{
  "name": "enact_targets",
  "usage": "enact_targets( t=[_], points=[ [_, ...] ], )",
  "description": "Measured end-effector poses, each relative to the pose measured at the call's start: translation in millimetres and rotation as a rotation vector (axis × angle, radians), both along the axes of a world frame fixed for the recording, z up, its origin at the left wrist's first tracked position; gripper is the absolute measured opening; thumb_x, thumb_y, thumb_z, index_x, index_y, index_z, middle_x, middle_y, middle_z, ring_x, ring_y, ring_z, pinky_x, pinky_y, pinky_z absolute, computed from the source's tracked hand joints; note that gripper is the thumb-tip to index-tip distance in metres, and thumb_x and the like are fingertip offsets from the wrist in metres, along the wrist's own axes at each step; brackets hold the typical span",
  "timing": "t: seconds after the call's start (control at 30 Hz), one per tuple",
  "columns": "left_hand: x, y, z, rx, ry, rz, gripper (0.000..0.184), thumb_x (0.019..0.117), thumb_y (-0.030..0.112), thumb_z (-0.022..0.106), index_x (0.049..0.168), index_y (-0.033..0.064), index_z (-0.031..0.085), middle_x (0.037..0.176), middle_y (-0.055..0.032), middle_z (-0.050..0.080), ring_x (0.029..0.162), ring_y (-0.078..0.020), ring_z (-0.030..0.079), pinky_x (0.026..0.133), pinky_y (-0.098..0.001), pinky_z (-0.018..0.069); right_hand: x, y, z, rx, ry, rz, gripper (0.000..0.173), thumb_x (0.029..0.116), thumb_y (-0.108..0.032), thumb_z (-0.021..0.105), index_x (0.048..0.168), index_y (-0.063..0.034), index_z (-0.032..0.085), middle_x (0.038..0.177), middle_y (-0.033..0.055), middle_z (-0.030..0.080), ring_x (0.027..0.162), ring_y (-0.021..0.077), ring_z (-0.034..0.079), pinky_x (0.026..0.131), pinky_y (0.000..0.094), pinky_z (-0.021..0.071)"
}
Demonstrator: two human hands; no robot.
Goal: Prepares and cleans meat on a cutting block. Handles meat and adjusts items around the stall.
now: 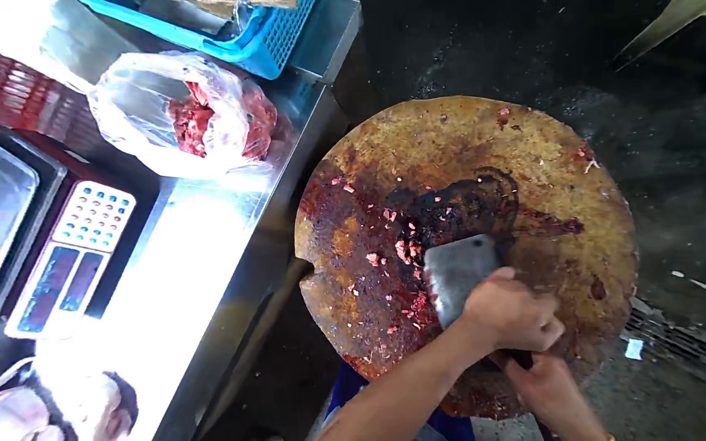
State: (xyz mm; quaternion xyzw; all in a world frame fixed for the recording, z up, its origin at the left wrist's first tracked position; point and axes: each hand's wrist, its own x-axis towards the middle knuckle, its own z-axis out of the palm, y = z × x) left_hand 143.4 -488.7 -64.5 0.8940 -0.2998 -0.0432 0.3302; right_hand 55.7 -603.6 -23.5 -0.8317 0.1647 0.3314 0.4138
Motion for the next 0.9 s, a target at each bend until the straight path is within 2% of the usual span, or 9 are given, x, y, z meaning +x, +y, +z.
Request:
enact_targets(
  t=[0.1, 0.23, 0.37, 0.5, 0.53, 0.63, 0.7, 0.77, 0.9],
  points=[
    [-9, 8, -5, 0.067, 0.032, 0.042, 0.027, 0.0923, 0.031, 0.057, 0.075, 0.0143, 0.069, 0.058, -0.0013, 0.061, 0.057, -0.0184, 0.061, 0.078, -0.0405, 0.0477, -5, 4, -8, -0.080, -0.050, 0.064, 0.031, 0.0875, -0.028, 0.076, 0.104, -0.0019, 0.074, 0.083, 0.0141, 0.072, 0.064, 0.0250, 0.068, 0.063, 0.0513, 0.0582],
    [63, -31, 4, 0.123, 0.217, -0.275, 0.034, 0.1035, 0.033, 0.049, 0.102, 0.0093, 0.073, 0.077, -0.0072, 0.070, 0.080, -0.0236, 0.068, 0.111, -0.0461, 0.0384, 26, -1, -16, -0.234, -0.200, -0.170, 0.048, 0.0894, -0.021, 0.078, 0.128, 0.0041, 0.063, 0.114, 0.0263, 0.069, 0.100, 0.0393, 0.070, 0.090, 0.0650, 0.0531],
    [98, 3, 11, 0.204, 0.268, -0.193, 0.038, 0.1062, 0.032, 0.044, 0.111, 0.0071, 0.072, 0.094, -0.0099, 0.074, 0.098, -0.0240, 0.070, 0.117, -0.0449, 0.0356, 76, 24, -19, -0.278, -0.136, 0.001, 0.054, 0.0905, -0.037, 0.078, 0.125, 0.0009, 0.063, 0.098, 0.0236, 0.070, 0.075, 0.0363, 0.070, 0.071, 0.0617, 0.0570],
    [37, 56, -11, 0.170, 0.018, 0.357, 0.030, 0.0931, 0.030, 0.054, 0.077, 0.0105, 0.070, 0.061, -0.0054, 0.065, 0.061, -0.0216, 0.067, 0.082, -0.0444, 0.0510, 73, 48, -14, -0.327, -0.132, 0.419, 0.065, 0.0862, -0.058, 0.075, 0.118, -0.0024, 0.069, 0.092, 0.0229, 0.073, 0.089, 0.0460, 0.072, 0.077, 0.0668, 0.0549],
    [36, 56, -10, 0.167, 0.032, 0.350, 0.030, 0.0930, 0.031, 0.054, 0.077, 0.0108, 0.070, 0.061, -0.0054, 0.066, 0.062, -0.0217, 0.067, 0.082, -0.0448, 0.0506, 70, 48, -15, -0.338, -0.136, 0.412, 0.064, 0.0860, -0.058, 0.075, 0.119, -0.0030, 0.069, 0.092, 0.0223, 0.073, 0.091, 0.0454, 0.072, 0.078, 0.0660, 0.0549],
    [79, 30, 10, 0.151, 0.268, 0.012, 0.035, 0.1030, 0.033, 0.048, 0.106, 0.0087, 0.074, 0.087, -0.0093, 0.074, 0.089, -0.0243, 0.071, 0.112, -0.0468, 0.0391, 77, 38, -18, -0.324, -0.191, 0.154, 0.049, 0.0881, -0.035, 0.081, 0.121, 0.0003, 0.069, 0.103, 0.0251, 0.072, 0.095, 0.0427, 0.072, 0.085, 0.0679, 0.0537],
    [102, 21, 10, 0.143, 0.265, -0.152, 0.037, 0.1055, 0.033, 0.044, 0.109, 0.0079, 0.072, 0.088, -0.0094, 0.073, 0.093, -0.0243, 0.070, 0.117, -0.0467, 0.0330, 86, 38, -18, -0.337, -0.173, 0.048, 0.045, 0.0892, -0.029, 0.081, 0.120, 0.0006, 0.067, 0.101, 0.0239, 0.071, 0.087, 0.0391, 0.070, 0.081, 0.0656, 0.0535],
    [81, 37, 10, 0.111, 0.245, -0.023, 0.034, 0.1034, 0.031, 0.048, 0.104, 0.0079, 0.074, 0.083, -0.0093, 0.073, 0.087, -0.0246, 0.071, 0.114, -0.0459, 0.0379, 81, 42, -15, -0.335, -0.152, 0.161, 0.046, 0.0871, -0.031, 0.082, 0.117, 0.0021, 0.069, 0.099, 0.0257, 0.071, 0.088, 0.0421, 0.071, 0.081, 0.0675, 0.0538],
    [25, 59, -5, 0.131, 0.073, 0.325, 0.028, 0.0926, 0.031, 0.055, 0.078, 0.0121, 0.071, 0.062, -0.0039, 0.066, 0.062, -0.0207, 0.067, 0.087, -0.0442, 0.0510, 61, 49, -14, -0.336, -0.108, 0.405, 0.054, 0.0832, -0.047, 0.080, 0.110, -0.0012, 0.072, 0.092, 0.0226, 0.074, 0.089, 0.0455, 0.072, 0.078, 0.0672, 0.0543]
  ],
)
